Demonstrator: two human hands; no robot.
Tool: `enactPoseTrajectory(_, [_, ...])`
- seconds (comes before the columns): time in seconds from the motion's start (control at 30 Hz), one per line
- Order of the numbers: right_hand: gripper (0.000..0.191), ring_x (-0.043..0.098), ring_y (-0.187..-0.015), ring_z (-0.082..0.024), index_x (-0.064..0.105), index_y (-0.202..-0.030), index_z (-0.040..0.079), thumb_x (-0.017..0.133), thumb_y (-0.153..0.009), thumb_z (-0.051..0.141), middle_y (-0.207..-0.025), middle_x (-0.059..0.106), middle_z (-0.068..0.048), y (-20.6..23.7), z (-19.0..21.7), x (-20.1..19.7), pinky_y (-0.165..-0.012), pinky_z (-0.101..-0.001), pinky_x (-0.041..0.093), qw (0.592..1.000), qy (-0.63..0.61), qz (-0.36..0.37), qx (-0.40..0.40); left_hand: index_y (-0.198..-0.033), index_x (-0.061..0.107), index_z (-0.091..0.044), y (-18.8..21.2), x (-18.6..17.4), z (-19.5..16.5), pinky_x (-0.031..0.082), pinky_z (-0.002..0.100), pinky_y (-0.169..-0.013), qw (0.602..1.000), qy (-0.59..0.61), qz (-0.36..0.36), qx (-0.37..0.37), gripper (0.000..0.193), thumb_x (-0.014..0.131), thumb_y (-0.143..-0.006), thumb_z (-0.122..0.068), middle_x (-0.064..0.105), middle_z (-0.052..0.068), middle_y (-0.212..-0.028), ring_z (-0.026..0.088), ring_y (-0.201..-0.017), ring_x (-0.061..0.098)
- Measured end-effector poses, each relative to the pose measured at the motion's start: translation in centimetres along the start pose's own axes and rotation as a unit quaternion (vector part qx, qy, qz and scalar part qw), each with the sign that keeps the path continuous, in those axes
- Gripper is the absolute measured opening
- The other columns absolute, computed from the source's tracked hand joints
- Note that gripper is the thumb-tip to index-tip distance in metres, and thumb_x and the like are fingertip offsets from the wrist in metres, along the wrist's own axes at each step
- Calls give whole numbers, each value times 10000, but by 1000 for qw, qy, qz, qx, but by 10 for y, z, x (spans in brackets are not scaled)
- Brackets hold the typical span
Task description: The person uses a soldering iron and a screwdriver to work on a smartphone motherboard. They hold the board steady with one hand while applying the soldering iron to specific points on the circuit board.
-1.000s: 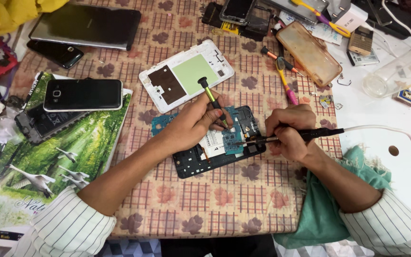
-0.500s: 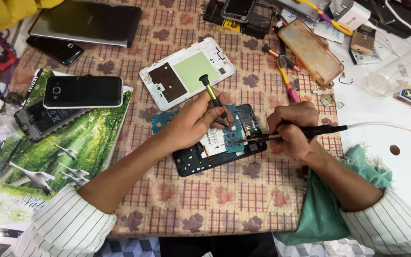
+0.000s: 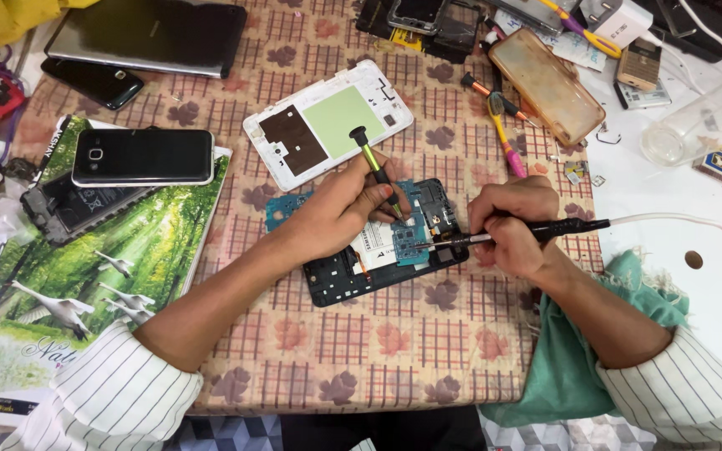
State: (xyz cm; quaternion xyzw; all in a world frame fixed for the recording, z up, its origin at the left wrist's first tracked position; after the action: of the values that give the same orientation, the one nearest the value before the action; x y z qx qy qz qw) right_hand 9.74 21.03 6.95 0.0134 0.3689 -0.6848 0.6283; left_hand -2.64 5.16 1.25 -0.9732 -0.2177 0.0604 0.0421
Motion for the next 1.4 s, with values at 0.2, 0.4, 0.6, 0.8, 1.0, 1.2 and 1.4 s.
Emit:
enactPoseTrajectory(0.2, [167,579,-362,-129,550,-607,-9,414,-683,53,-486,587,-70,1,-4,0,-408,-249,470,999,-29,-12,37,-1189,418,-24,0,0,0,657,300,-907,1000,-4,0,-10,123,378,-1073,-26,664,136,-1090,192,-1054,722])
enactPoseTrajectory(0.4, [149,596,-386,-134,543,-618,-11,428,-678,60,-513,595,-76,0,-1,0,-418,-249,471,1000,-1,-2,11,-1217,423,-19,0,-1,2,648,310,-894,1000,-8,2,-1,146,385,-1077,-32,666,138,-1088,190,-1045,717])
enactPoseTrajectory(0.6, [172,589,-371,-124,548,-619,-8,414,-699,62,-500,595,-65,0,-2,1,-411,-244,467,1000,-10,-6,20,-1214,413,-20,1,-1,2,653,307,-887,1000,-2,-3,5,144,386,-1073,-26,658,134,-1082,187,-1041,717])
enactPoseTrajectory(0.8, [174,586,-373,-125,545,-607,-11,422,-702,66,-495,580,-58,1,-4,1,-406,-246,465,1000,-11,-1,25,-1209,416,-20,1,-1,1,647,309,-902,1000,6,2,4,137,379,-1077,-30,663,139,-1084,187,-1043,715])
enactPoseTrajectory(1.0, [176,559,-373,-120,544,-610,-9,414,-702,64,-501,572,-52,1,-6,-1,-412,-250,451,1000,-19,-15,2,-1199,417,-31,1,-1,-1,653,307,-906,1000,-7,5,-15,130,371,-1080,-53,666,132,-1079,179,-1045,719])
enactPoseTrajectory(1.2, [144,579,-392,-122,544,-610,-2,439,-694,49,-526,586,-52,2,-8,-2,-423,-253,457,1000,9,-8,-7,-1201,418,-34,0,0,-3,656,307,-901,1000,-16,1,-16,134,375,-1076,-57,668,127,-1076,179,-1045,723])
enactPoseTrajectory(1.4, [129,578,-390,-124,542,-610,-3,437,-678,34,-528,587,-53,3,-9,-2,-418,-256,454,1000,13,2,-10,-1200,421,-32,1,-1,-3,658,310,-898,1000,-14,2,-7,132,372,-1082,-65,669,130,-1076,182,-1043,725])
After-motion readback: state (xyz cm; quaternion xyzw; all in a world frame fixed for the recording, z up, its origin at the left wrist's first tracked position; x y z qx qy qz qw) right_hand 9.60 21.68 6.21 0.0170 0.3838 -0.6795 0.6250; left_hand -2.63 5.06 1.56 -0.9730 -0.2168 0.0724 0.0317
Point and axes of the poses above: each hand's wrist, its own y-axis away from the middle knuckle, its own x-axis out of the palm, z = x × y, the point moved 6 cm from there along -y, towards the middle knuckle
